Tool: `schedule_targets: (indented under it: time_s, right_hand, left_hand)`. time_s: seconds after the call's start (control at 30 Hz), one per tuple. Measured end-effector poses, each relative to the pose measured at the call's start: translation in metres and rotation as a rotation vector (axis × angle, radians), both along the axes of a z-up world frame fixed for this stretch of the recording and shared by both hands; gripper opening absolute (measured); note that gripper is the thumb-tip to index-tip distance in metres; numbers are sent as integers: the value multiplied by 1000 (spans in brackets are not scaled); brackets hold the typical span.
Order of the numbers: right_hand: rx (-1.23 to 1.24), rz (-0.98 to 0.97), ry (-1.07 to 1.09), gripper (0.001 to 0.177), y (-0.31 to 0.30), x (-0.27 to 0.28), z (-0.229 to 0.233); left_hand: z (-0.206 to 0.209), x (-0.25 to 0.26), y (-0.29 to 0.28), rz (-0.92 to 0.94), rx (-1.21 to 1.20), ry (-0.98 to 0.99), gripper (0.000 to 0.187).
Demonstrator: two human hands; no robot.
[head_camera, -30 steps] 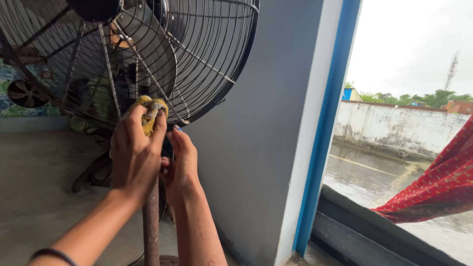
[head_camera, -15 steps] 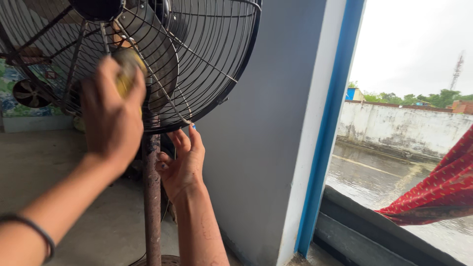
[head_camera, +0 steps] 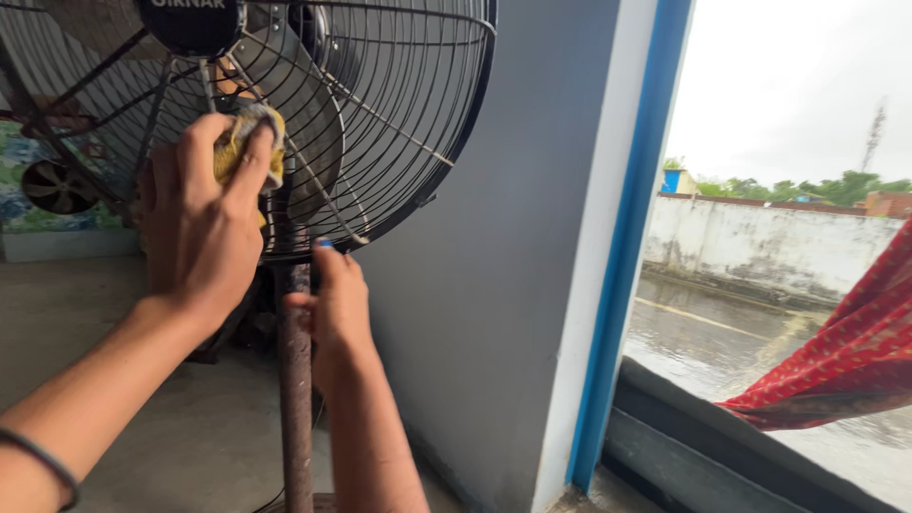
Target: The person wipes the front grill of a standing fan using a yellow cloth. They systematically clean the metal bars and the central hub while holding the grill with their other hand.
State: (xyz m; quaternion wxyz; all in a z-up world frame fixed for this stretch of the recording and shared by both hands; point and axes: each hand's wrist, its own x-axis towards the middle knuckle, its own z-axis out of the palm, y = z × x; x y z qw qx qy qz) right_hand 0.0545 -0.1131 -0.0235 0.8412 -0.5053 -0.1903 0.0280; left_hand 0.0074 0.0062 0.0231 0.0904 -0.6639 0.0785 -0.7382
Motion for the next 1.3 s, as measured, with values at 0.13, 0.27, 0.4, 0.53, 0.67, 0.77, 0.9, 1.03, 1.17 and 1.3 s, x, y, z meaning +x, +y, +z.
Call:
schedule_targets:
  time_s: [0.13, 0.27, 0.4, 0.53, 0.67, 0.77, 0.9, 1.03, 1.17, 1.3]
  right_hand:
    - [-128, -400, -276, 46, 12, -18, -3]
    - [-207, -749, -626, 30, 1, -47, 8]
    - [-224, -940, -904, 29, -5, -59, 45]
    - [-349, -1052, -1060, 31, 7, -47, 73]
    - [-439, -1187, -1044, 32, 9, -34, 83]
    - [-421, -1212, -953, 35, -4, -20, 85]
    - [-365, -1108, -839, 29, -20, -4, 91]
    - [-310, -1046, -818, 22, -34, 7, 95]
    - [-253, -996, -833, 20, -50, 16, 92]
    - [-236, -982, -849, 21, -54, 19, 93]
  left_hand:
    - [-10, -6, -5, -81, -71, 8, 45]
    - [-52, 4, 1, -466, -320, 45, 44]
    - [-63, 23, 8, -536, -520, 102, 49]
    - [-55, 20, -1, -768, -618, 126, 49]
    - [-39, 2, -8, -917, -858, 265, 50]
    - [-22, -8, -13, -992, -1130, 539, 48]
    - [-14, -14, -32, -881, -945, 495, 44]
    - [-8, -17, -47, -875, -982, 510, 41]
    - [-12, -18, -61, -780, -933, 561, 44]
    - [-10, -18, -63, -801, -905, 518, 45]
